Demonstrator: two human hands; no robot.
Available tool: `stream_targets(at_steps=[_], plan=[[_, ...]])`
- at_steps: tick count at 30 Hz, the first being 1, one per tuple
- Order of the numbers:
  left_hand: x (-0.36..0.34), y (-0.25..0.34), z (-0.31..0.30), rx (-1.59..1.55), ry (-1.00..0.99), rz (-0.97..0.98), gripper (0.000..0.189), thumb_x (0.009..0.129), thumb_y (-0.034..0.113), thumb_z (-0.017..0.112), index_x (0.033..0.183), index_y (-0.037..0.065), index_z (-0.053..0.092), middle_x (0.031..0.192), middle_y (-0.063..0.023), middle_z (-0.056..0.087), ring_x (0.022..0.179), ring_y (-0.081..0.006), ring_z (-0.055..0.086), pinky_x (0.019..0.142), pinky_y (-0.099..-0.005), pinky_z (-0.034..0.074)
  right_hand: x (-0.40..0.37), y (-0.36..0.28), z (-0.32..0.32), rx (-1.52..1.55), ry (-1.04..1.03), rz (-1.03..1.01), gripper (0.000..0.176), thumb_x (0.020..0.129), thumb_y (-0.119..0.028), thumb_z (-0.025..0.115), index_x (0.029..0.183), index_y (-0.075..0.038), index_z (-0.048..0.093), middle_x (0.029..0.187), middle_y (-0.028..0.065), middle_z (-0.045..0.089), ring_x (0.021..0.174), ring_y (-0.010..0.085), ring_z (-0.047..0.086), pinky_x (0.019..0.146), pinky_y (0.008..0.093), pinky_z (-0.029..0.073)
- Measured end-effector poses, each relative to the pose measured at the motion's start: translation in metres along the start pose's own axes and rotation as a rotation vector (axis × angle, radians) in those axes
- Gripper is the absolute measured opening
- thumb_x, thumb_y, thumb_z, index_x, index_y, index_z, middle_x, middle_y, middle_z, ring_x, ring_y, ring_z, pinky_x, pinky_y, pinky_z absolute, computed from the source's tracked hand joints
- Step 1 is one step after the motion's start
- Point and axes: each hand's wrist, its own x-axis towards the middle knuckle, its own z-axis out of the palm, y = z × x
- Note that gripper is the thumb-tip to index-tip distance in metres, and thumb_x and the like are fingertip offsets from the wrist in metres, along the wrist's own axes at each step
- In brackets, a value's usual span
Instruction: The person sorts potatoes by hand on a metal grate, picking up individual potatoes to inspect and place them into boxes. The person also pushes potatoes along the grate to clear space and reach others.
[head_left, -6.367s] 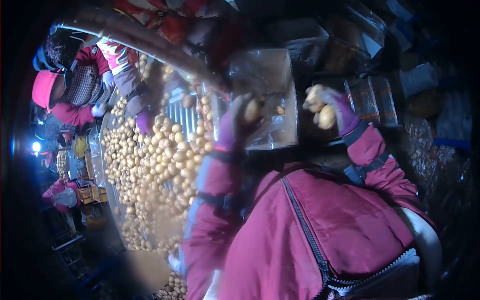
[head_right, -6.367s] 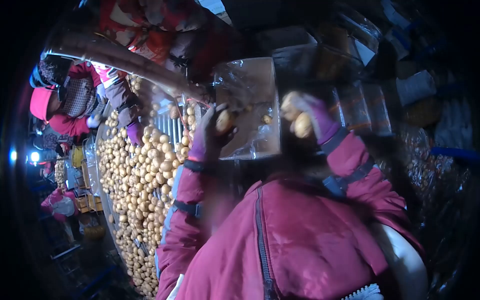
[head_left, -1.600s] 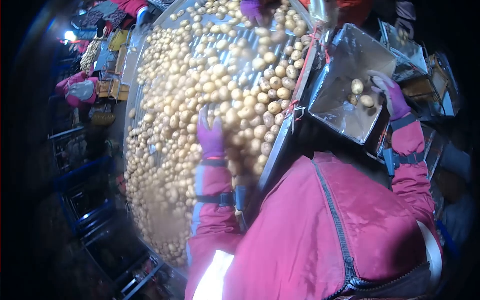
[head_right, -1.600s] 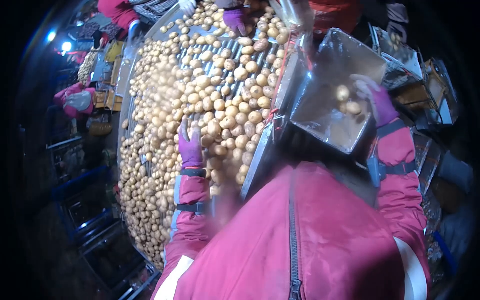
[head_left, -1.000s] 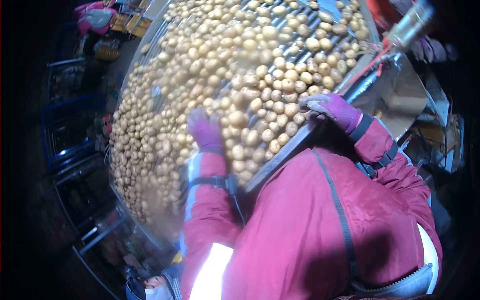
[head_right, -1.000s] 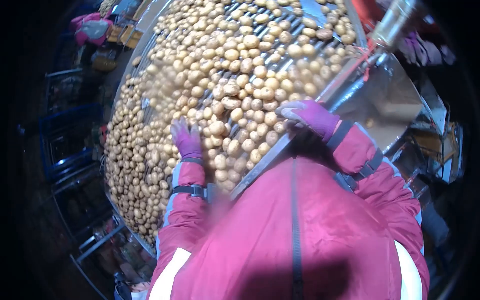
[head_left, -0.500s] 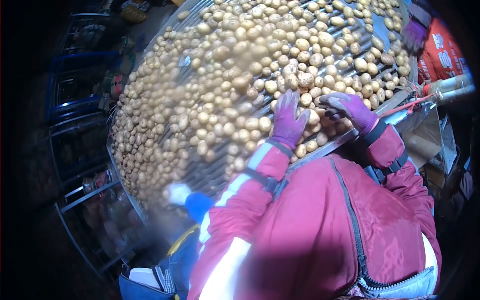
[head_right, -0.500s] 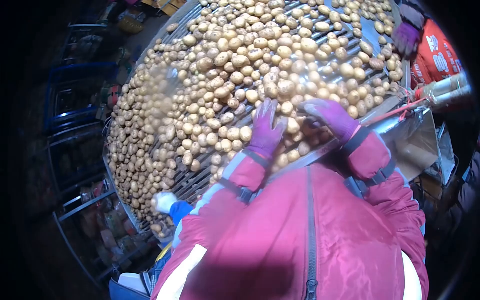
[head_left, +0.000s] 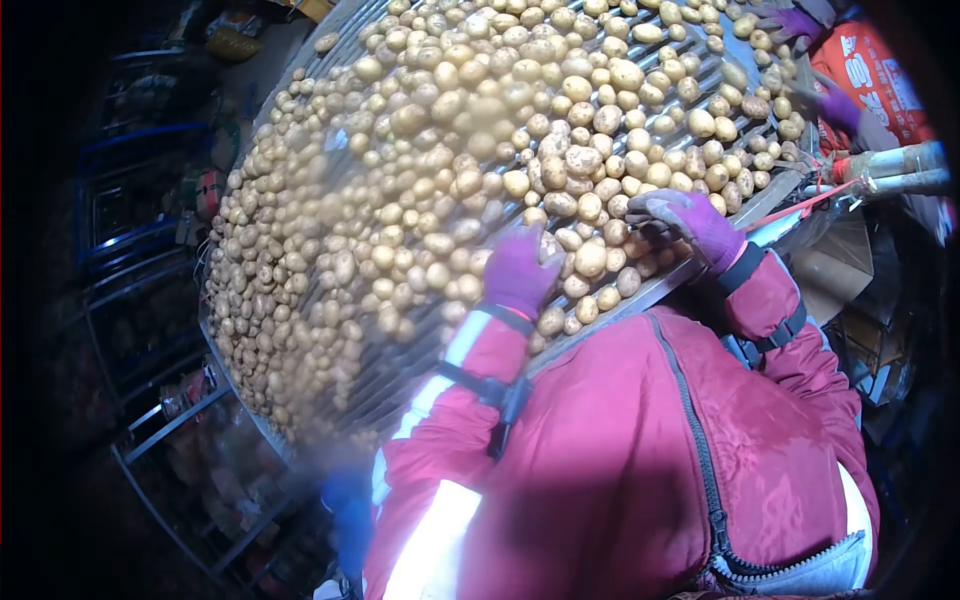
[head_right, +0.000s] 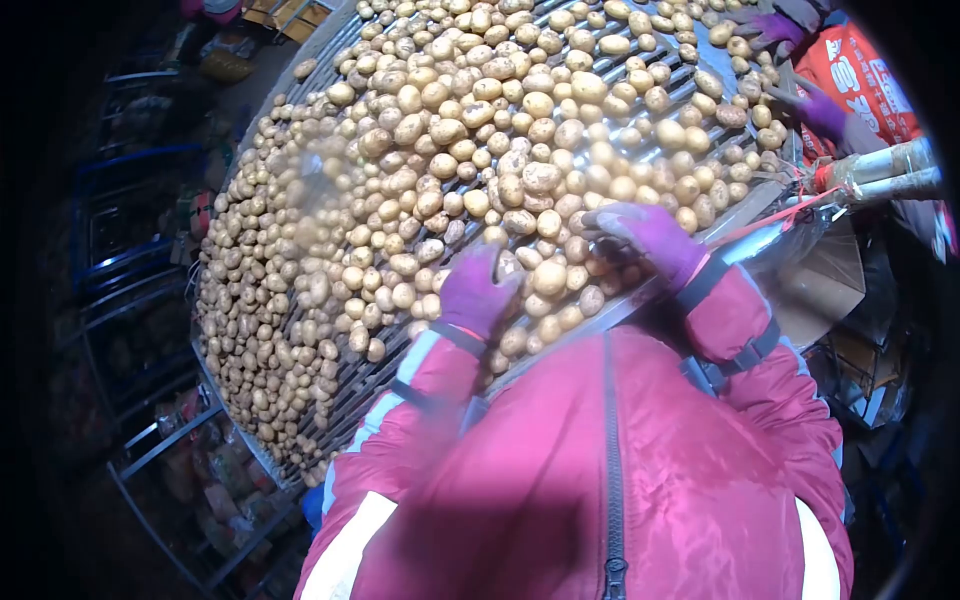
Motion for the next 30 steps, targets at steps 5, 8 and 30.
stream_targets(at_steps=[5,8,30], plan=[[0.01,0.01,-0.002,-0.06,-0.219,-0.061,0.066,0.085,0.036,0.069,0.141,0.004,0.052,0.125,-0.0244,0.062,0.119,-0.04,0.058,0.102,-0.0485,0.046,0.003,0.003,0.003,-0.201,0.025,0.002,0.039,0.104,-0.032,0.05,0.124,-0.003,0.067,0.118,0.0047,0.069,0.094,0.0118,0.065,0.081,0.0264,0.053],[-0.006,-0.01,0.031,0.094,-0.085,0.09,0.07,0.085,0.042,0.068,0.142,0.006,0.051,0.129,-0.0241,0.059,0.12,-0.0397,0.058,0.101,-0.0494,0.046,0.009,-0.001,0.011,-0.107,-0.067,-0.023,0.041,0.102,-0.035,0.055,0.123,-0.001,0.067,0.114,0.0051,0.069,0.092,0.0121,0.064,0.078,0.0256,0.052],[0.004,-0.088,-0.032,0.267,0.233,-0.154,0.055,0.087,0.039,0.069,0.134,0.011,0.061,0.139,-0.0192,0.057,0.138,-0.0364,0.045,0.117,-0.0628,0.025,0.042,-0.002,0.048,-0.088,-0.219,0.006,0.037,0.098,-0.032,0.058,0.103,0.003,0.066,0.089,0.0116,0.069,0.073,0.0207,0.066,0.064,0.0309,0.054]])
